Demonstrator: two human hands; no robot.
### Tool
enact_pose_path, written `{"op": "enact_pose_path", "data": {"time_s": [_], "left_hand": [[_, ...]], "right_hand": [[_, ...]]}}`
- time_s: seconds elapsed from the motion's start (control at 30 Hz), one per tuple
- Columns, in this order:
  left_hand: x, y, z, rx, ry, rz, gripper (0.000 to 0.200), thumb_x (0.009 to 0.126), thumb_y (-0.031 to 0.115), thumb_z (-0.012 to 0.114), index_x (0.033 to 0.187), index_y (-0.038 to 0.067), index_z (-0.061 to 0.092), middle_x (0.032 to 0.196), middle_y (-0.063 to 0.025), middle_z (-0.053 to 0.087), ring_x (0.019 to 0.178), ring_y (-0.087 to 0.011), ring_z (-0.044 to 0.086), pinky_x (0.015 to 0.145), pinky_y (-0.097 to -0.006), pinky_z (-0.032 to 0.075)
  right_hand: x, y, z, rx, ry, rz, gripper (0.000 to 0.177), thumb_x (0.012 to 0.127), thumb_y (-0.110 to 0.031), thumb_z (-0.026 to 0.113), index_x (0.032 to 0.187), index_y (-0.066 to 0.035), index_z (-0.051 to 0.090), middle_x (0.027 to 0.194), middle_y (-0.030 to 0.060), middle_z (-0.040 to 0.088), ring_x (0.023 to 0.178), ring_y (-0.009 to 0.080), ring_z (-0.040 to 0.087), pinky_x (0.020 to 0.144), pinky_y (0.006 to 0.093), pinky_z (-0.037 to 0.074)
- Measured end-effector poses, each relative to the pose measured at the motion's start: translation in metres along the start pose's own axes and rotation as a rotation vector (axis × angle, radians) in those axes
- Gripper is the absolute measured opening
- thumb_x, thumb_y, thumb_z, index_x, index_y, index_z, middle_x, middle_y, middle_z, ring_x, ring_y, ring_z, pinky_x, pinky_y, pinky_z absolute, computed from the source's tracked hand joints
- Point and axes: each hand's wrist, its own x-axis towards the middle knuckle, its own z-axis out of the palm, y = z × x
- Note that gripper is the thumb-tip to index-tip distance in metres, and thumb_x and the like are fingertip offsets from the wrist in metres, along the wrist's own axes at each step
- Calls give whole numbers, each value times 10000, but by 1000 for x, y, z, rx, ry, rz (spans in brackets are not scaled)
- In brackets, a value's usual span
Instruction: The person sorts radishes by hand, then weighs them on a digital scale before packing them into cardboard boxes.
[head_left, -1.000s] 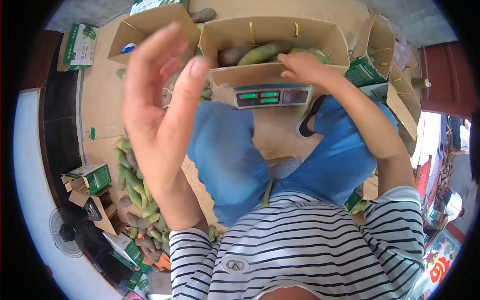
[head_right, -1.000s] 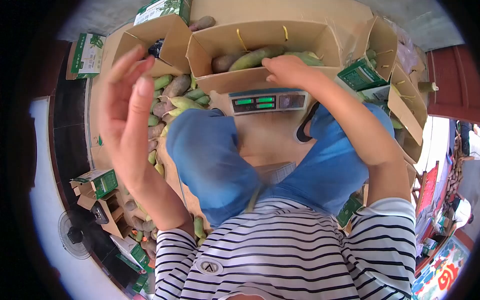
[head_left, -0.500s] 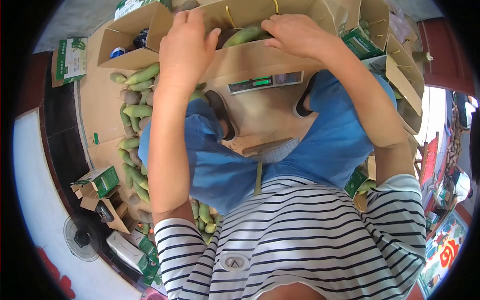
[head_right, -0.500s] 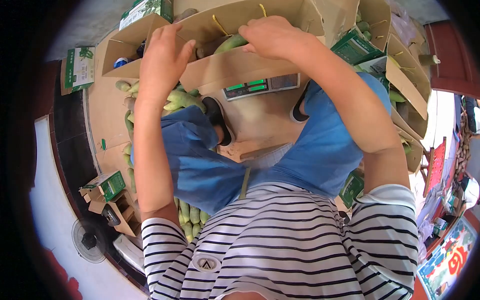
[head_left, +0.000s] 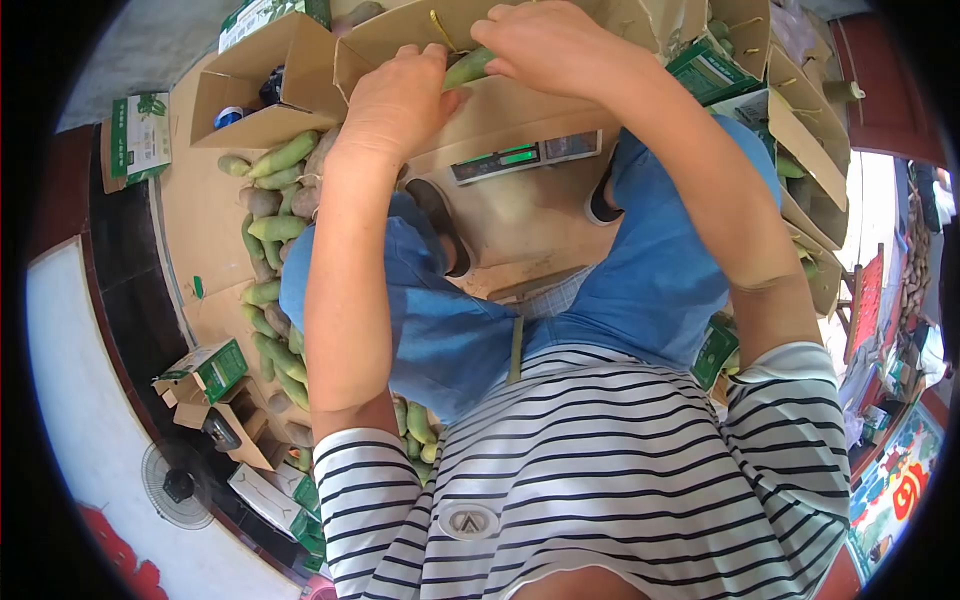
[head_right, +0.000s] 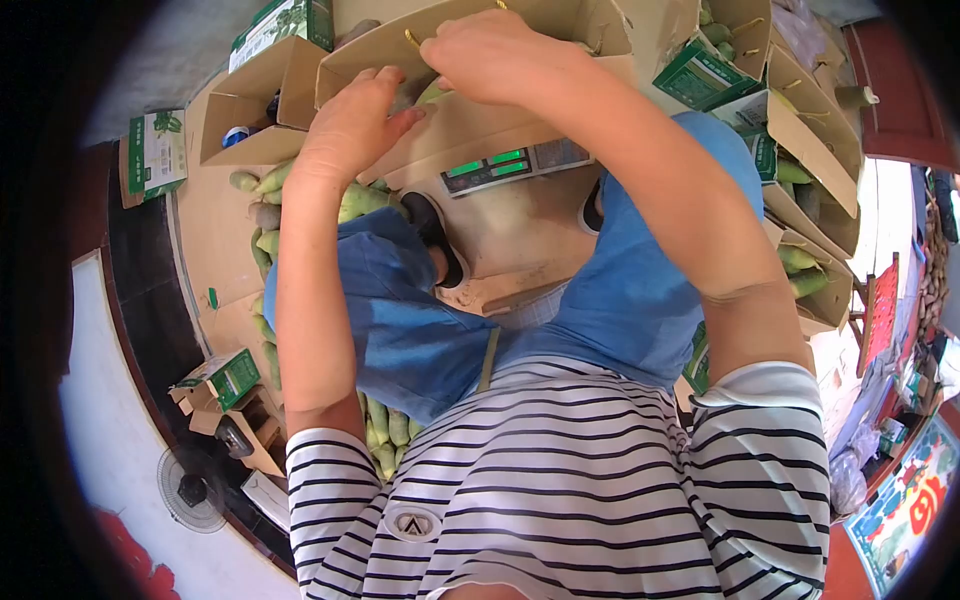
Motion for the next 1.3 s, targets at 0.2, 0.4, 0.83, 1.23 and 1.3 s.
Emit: {"op": "enact_pose_path", "data": {"time_s": [0.2, 0.4, 0.83, 1.23, 1.3], "left_hand": [[6, 6, 0, 11, -51, -4, 386, 840, 292, 612, 1116, 35, 526, 1079, -168, 571, 1000, -364, 561, 821, -444, 469], [10, 17, 0, -24, -29, 30, 379, 812, 220, 633, 1130, 46, 519, 1081, -175, 565, 999, -369, 557, 808, -449, 465], [23, 38, 17, 10, -214, 102, 529, 767, 261, 689, 1217, 57, 500, 1186, -187, 555, 1097, -361, 515, 891, -425, 439], [43, 16, 55, -286, -235, 5, 597, 796, 243, 679, 1308, 116, 401, 1341, -67, 430, 1263, -194, 353, 986, -320, 352], [46, 14, 58, -251, -140, 26, 564, 794, 243, 682, 1279, 113, 424, 1300, -71, 453, 1225, -197, 380, 966, -324, 365]], "right_hand": [[7, -1, 9, -65, -167, 36, 221, 804, -201, 635, 936, -25, 610, 906, 137, 634, 876, 311, 623, 713, 394, 509], [4, 1, 10, -55, -212, 61, 209, 806, -181, 612, 944, -24, 615, 929, 127, 638, 904, 304, 624, 718, 395, 520], [40, 0, 0, 46, -358, 279, 251, 739, -178, 670, 985, -162, 717, 1009, 44, 686, 945, 229, 641, 685, 426, 507], [100, -39, 57, -24, -217, 408, 250, 772, -248, 653, 983, -125, 704, 912, 41, 650, 757, 246, 578, 582, 468, 409], [97, -37, 50, -20, -231, 369, 252, 772, -246, 652, 987, -124, 703, 920, 42, 651, 767, 246, 580, 592, 469, 412]]}}
